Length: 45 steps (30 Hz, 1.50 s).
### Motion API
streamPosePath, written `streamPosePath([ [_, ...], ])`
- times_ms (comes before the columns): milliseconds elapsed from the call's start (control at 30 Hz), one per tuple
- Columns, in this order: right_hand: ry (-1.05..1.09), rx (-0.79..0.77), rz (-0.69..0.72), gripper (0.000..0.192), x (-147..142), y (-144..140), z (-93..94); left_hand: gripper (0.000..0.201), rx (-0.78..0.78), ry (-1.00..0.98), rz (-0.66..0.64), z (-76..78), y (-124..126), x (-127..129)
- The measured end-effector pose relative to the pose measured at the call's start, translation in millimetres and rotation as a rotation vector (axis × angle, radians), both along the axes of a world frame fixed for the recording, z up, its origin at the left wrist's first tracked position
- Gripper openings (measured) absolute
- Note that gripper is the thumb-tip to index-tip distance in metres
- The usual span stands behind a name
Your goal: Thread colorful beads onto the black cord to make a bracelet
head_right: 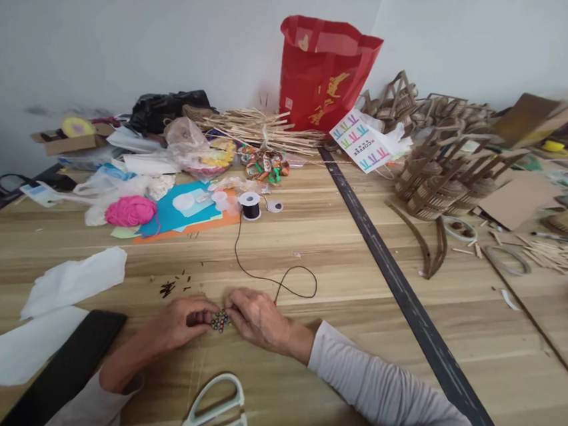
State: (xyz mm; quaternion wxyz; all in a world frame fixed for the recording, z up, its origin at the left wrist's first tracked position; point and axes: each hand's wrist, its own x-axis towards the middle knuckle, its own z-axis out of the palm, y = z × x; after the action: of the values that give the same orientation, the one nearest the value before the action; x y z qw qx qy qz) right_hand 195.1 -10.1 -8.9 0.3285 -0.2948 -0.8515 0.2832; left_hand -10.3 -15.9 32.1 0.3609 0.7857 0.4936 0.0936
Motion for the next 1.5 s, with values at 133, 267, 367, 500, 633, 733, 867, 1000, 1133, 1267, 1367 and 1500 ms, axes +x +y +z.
streamPosePath([
  [133,0.004,-0.019,0.006,0.008,0,1,-0.6,0.021,0.031,-0.006,0.004,-2.3,0,0],
  [267,0.004,-0.037,0.004,0.008,0,1,0.1,0.022,0.035,-0.005,0.011,-3.1,0,2],
  [367,0.015,-0.042,0.006,0.007,0,1,0.1,0.021,0.035,-0.015,0.015,-3.5,-1,3],
  [500,0.018,-0.045,0.003,0.008,-1,1,0.3,0.023,0.008,-0.057,0.042,-5.5,-2,5],
  [633,0.018,-0.053,0.004,0.007,0,1,1.5,0.022,-0.022,-0.123,0.076,-7.7,-2,2],
  [733,0.037,-0.081,0.001,0.006,1,2,2.4,0.017,-0.007,-0.131,0.078,-9.9,0,-3],
  [867,0.084,-0.095,-0.016,0.006,1,2,4.0,0.015,0.081,-0.102,0.080,-13.4,3,-6],
  [1000,0.104,-0.092,-0.015,0.010,1,3,6.5,0.013,0.128,-0.084,0.065,-13.0,3,-6],
  [1133,0.118,-0.117,-0.020,0.011,2,2,7.6,0.013,0.133,-0.059,0.052,-10.5,2,-3],
  [1267,0.140,-0.143,-0.035,0.010,1,3,5.1,0.013,0.133,-0.053,0.035,-10.5,1,-1],
  [1367,0.152,-0.167,-0.051,0.007,1,3,2.2,0.014,0.136,-0.046,0.028,-10.7,1,0],
  [1500,0.140,-0.198,-0.064,0.004,1,3,-0.7,0.014,0.141,-0.057,0.027,-10.1,0,0],
])
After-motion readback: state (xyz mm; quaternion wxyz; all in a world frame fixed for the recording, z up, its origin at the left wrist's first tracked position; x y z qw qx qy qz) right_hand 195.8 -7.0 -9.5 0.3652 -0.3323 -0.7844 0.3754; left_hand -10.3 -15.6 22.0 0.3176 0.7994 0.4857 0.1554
